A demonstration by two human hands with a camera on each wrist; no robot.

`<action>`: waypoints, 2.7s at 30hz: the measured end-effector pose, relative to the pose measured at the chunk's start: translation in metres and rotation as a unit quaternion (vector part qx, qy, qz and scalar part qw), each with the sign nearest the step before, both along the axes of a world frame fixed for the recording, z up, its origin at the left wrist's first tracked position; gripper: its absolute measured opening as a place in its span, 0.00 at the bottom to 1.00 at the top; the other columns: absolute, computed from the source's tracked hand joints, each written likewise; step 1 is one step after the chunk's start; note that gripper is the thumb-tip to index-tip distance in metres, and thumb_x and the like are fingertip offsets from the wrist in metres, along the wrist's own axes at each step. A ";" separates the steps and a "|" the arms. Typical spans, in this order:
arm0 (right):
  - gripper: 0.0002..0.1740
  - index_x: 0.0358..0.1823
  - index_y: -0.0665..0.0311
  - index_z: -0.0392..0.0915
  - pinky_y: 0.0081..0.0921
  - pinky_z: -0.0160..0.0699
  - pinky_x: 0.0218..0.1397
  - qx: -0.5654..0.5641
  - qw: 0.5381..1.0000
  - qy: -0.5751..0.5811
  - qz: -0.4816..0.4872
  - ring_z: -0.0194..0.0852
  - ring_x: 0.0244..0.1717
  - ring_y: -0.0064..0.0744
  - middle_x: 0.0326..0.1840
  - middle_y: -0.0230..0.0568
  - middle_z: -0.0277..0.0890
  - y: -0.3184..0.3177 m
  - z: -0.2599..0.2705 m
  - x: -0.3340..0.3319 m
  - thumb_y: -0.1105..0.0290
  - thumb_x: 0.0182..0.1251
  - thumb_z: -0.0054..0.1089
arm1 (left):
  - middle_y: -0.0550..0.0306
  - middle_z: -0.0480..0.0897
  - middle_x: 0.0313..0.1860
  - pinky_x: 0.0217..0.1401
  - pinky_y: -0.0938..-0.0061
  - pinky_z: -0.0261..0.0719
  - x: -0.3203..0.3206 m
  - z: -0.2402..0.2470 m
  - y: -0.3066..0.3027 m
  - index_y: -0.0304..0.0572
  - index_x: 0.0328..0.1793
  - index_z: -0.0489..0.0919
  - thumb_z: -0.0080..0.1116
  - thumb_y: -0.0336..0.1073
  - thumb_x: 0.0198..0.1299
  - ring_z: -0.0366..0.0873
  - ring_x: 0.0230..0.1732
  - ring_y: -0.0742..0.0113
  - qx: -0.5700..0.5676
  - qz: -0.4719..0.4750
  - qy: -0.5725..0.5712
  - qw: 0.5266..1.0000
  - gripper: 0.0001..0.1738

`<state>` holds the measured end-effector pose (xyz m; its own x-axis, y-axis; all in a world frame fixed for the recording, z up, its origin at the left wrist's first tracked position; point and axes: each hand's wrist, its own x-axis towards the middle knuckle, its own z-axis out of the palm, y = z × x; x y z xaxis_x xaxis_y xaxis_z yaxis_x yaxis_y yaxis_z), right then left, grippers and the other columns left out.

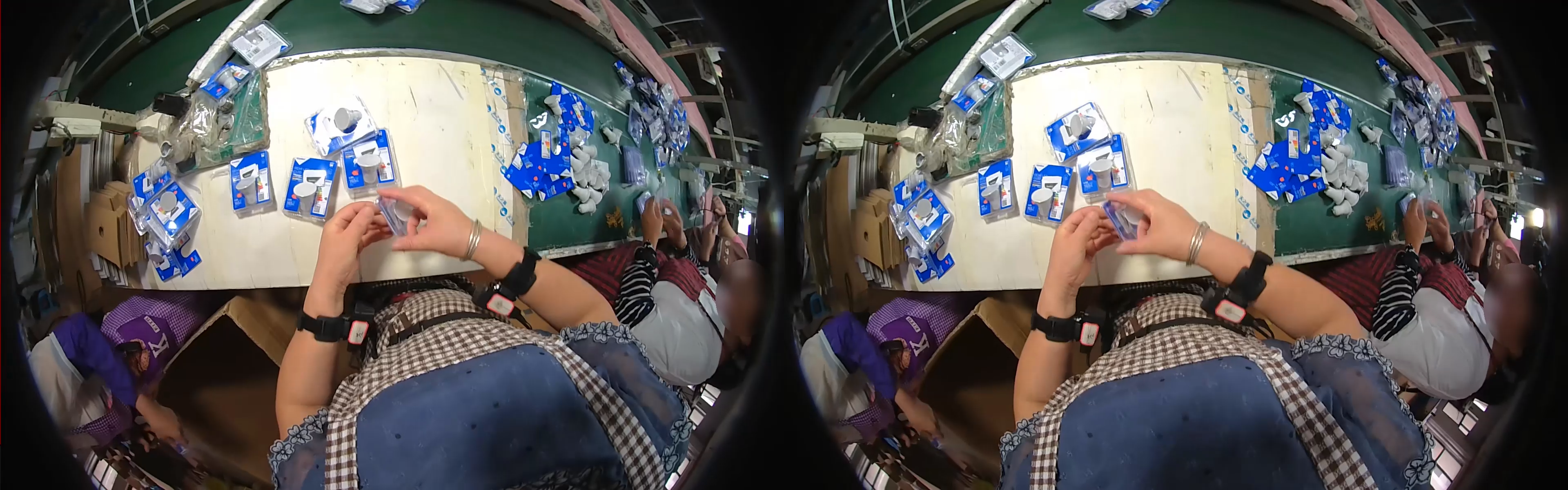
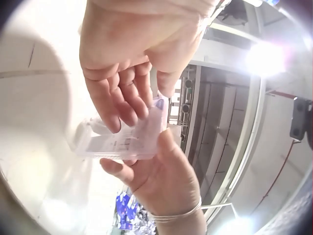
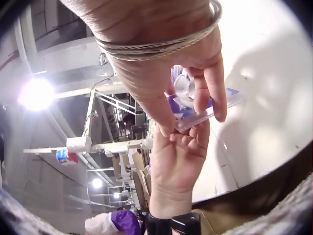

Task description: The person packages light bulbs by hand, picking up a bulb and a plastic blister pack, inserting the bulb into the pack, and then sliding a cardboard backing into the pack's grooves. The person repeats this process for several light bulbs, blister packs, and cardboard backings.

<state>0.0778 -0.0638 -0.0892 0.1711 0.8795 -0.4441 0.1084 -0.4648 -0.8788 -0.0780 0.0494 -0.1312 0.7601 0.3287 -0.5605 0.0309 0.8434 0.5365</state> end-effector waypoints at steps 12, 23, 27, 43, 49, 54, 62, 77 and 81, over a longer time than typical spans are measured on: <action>0.43 0.68 0.54 0.63 0.18 0.77 0.34 0.034 0.998 -0.057 0.022 0.71 0.24 0.20 0.58 0.43 0.61 -0.006 -0.002 -0.011 0.67 0.46 0.72 | 0.54 0.81 0.36 0.38 0.75 0.84 0.001 0.002 0.004 0.33 0.48 0.77 0.56 0.33 0.63 0.81 0.34 0.69 0.050 -0.013 0.052 0.997 0.11; 0.42 0.68 0.54 0.63 0.17 0.77 0.35 0.037 0.999 -0.006 0.004 0.69 0.26 0.19 0.60 0.43 0.60 -0.007 -0.008 -0.006 0.68 0.49 0.72 | 0.55 0.80 0.39 0.43 0.73 0.83 0.007 0.003 0.003 0.34 0.49 0.77 0.56 0.30 0.62 0.80 0.38 0.69 0.084 0.009 0.018 0.996 0.11; 0.41 0.68 0.54 0.63 0.17 0.76 0.36 0.036 0.998 0.046 -0.009 0.69 0.28 0.18 0.60 0.42 0.59 -0.009 -0.010 0.000 0.70 0.50 0.72 | 0.54 0.81 0.41 0.44 0.73 0.83 0.012 -0.008 -0.001 0.34 0.46 0.79 0.56 0.29 0.62 0.80 0.39 0.69 0.081 0.037 -0.003 0.996 0.08; 0.42 0.72 0.65 0.54 0.29 0.65 0.65 0.028 0.911 0.398 -0.107 0.66 0.62 0.29 0.64 0.39 0.66 -0.100 0.115 0.011 0.76 0.55 0.63 | 0.56 0.77 0.32 0.27 0.74 0.74 0.035 0.125 -0.043 0.43 0.41 0.83 0.66 0.25 0.46 0.77 0.27 0.64 0.635 -0.126 -0.151 0.747 0.13; 0.41 0.73 0.61 0.51 0.23 0.70 0.56 0.055 0.939 0.329 -0.083 0.67 0.53 0.22 0.59 0.36 0.67 -0.132 0.152 0.014 0.75 0.60 0.61 | 0.55 0.77 0.31 0.29 0.75 0.77 0.053 0.167 -0.064 0.40 0.43 0.82 0.66 0.20 0.43 0.78 0.28 0.64 0.657 -0.129 -0.201 0.715 0.18; 0.42 0.75 0.57 0.48 0.19 0.73 0.49 0.067 0.951 0.292 -0.074 0.67 0.47 0.19 0.55 0.32 0.67 -0.140 0.159 0.022 0.74 0.61 0.60 | 0.53 0.80 0.36 0.30 0.73 0.80 0.066 0.165 -0.077 0.37 0.46 0.81 0.66 0.21 0.45 0.81 0.31 0.59 0.701 -0.078 -0.271 0.654 0.19; 0.44 0.75 0.55 0.49 0.19 0.74 0.47 0.081 0.960 0.260 -0.072 0.69 0.43 0.19 0.58 0.34 0.66 -0.143 0.153 0.029 0.70 0.60 0.64 | 0.53 0.80 0.33 0.31 0.76 0.78 0.070 0.180 -0.079 0.36 0.41 0.80 0.67 0.22 0.44 0.81 0.31 0.64 0.662 -0.142 -0.216 0.704 0.15; 0.44 0.70 0.64 0.57 0.31 0.72 0.53 0.061 0.991 -0.110 0.039 0.74 0.49 0.46 0.48 0.53 0.72 -0.091 0.149 0.060 0.51 0.57 0.65 | 0.58 0.82 0.31 0.45 0.79 0.75 0.089 0.173 -0.032 0.31 0.40 0.81 0.60 0.32 0.59 0.78 0.36 0.73 0.215 -0.354 -0.069 0.908 0.09; 0.43 0.68 0.63 0.59 0.36 0.72 0.52 0.056 0.948 -0.304 0.079 0.72 0.49 0.53 0.47 0.57 0.71 -0.073 0.108 0.077 0.50 0.56 0.63 | 0.58 0.82 0.32 0.46 0.77 0.75 0.105 0.117 -0.027 0.33 0.37 0.81 0.60 0.32 0.58 0.77 0.35 0.73 0.232 -0.327 -0.037 0.915 0.07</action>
